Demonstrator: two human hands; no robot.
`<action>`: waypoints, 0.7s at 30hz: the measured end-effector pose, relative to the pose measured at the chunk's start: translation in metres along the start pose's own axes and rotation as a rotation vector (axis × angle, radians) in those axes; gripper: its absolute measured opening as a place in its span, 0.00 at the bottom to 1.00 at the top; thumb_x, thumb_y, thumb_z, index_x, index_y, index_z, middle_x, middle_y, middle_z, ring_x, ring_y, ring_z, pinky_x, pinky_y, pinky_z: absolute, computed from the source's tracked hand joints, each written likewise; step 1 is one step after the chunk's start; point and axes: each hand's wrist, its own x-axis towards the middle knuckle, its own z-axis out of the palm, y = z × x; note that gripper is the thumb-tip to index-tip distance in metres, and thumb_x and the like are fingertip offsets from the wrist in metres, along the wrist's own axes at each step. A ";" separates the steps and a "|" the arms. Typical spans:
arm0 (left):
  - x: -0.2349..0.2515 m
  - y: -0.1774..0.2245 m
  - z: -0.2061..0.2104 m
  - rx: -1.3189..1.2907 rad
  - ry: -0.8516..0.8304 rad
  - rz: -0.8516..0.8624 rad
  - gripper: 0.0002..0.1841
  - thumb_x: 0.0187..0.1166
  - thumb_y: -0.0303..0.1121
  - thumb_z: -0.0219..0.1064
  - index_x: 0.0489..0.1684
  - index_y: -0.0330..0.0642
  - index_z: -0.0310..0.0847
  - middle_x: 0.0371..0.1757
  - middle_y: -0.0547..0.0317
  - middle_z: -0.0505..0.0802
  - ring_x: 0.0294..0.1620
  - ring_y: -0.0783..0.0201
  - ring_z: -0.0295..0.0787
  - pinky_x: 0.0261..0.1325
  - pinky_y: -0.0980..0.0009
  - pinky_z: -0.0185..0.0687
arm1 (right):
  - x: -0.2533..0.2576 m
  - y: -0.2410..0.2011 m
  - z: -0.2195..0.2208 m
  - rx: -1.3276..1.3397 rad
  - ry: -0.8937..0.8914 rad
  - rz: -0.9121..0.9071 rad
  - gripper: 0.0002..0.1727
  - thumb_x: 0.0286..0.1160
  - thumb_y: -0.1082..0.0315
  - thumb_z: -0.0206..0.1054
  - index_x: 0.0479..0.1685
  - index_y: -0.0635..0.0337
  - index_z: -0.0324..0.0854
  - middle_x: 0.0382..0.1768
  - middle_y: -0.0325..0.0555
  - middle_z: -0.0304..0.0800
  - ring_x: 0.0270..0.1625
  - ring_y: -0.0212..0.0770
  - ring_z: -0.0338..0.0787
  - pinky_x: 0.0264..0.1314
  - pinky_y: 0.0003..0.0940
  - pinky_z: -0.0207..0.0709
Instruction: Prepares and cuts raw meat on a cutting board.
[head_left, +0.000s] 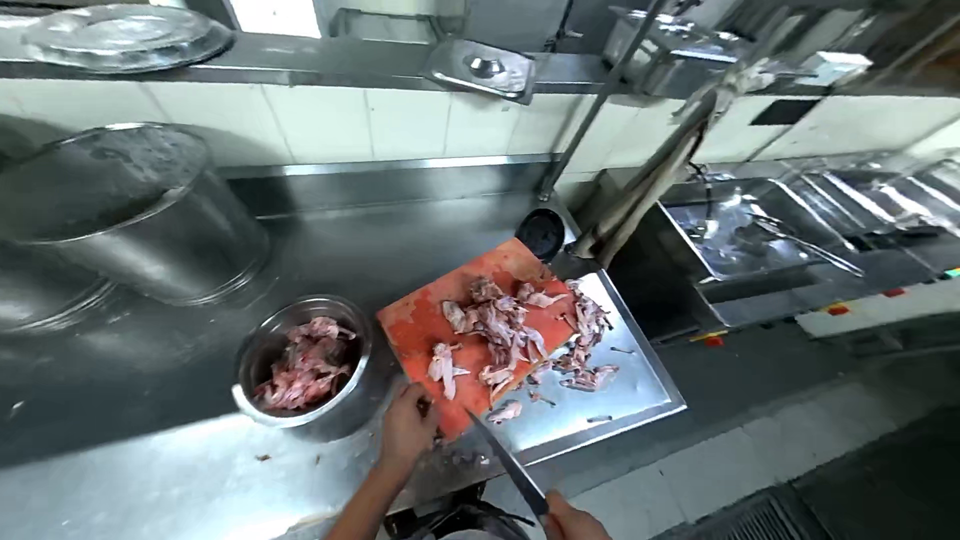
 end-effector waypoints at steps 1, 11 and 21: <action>-0.001 0.014 0.002 -0.019 -0.062 0.051 0.14 0.74 0.39 0.68 0.48 0.40 0.90 0.54 0.51 0.92 0.52 0.59 0.92 0.60 0.59 0.90 | -0.007 0.012 -0.004 0.071 0.083 0.003 0.23 0.89 0.54 0.54 0.62 0.65 0.79 0.34 0.61 0.90 0.40 0.62 0.93 0.45 0.64 0.84; 0.054 0.092 0.000 0.292 -0.006 0.119 0.20 0.81 0.42 0.64 0.69 0.51 0.86 0.74 0.52 0.86 0.81 0.49 0.76 0.82 0.48 0.72 | 0.029 0.040 -0.026 0.378 0.428 0.064 0.20 0.89 0.53 0.56 0.60 0.62 0.76 0.22 0.48 0.81 0.23 0.49 0.84 0.30 0.53 0.80; 0.066 0.025 -0.012 -0.001 -0.013 -0.051 0.20 0.86 0.40 0.58 0.68 0.40 0.84 0.57 0.46 0.94 0.60 0.51 0.92 0.69 0.48 0.84 | 0.163 -0.014 -0.143 0.087 0.607 0.140 0.27 0.85 0.57 0.59 0.78 0.63 0.72 0.65 0.67 0.85 0.60 0.64 0.91 0.61 0.62 0.84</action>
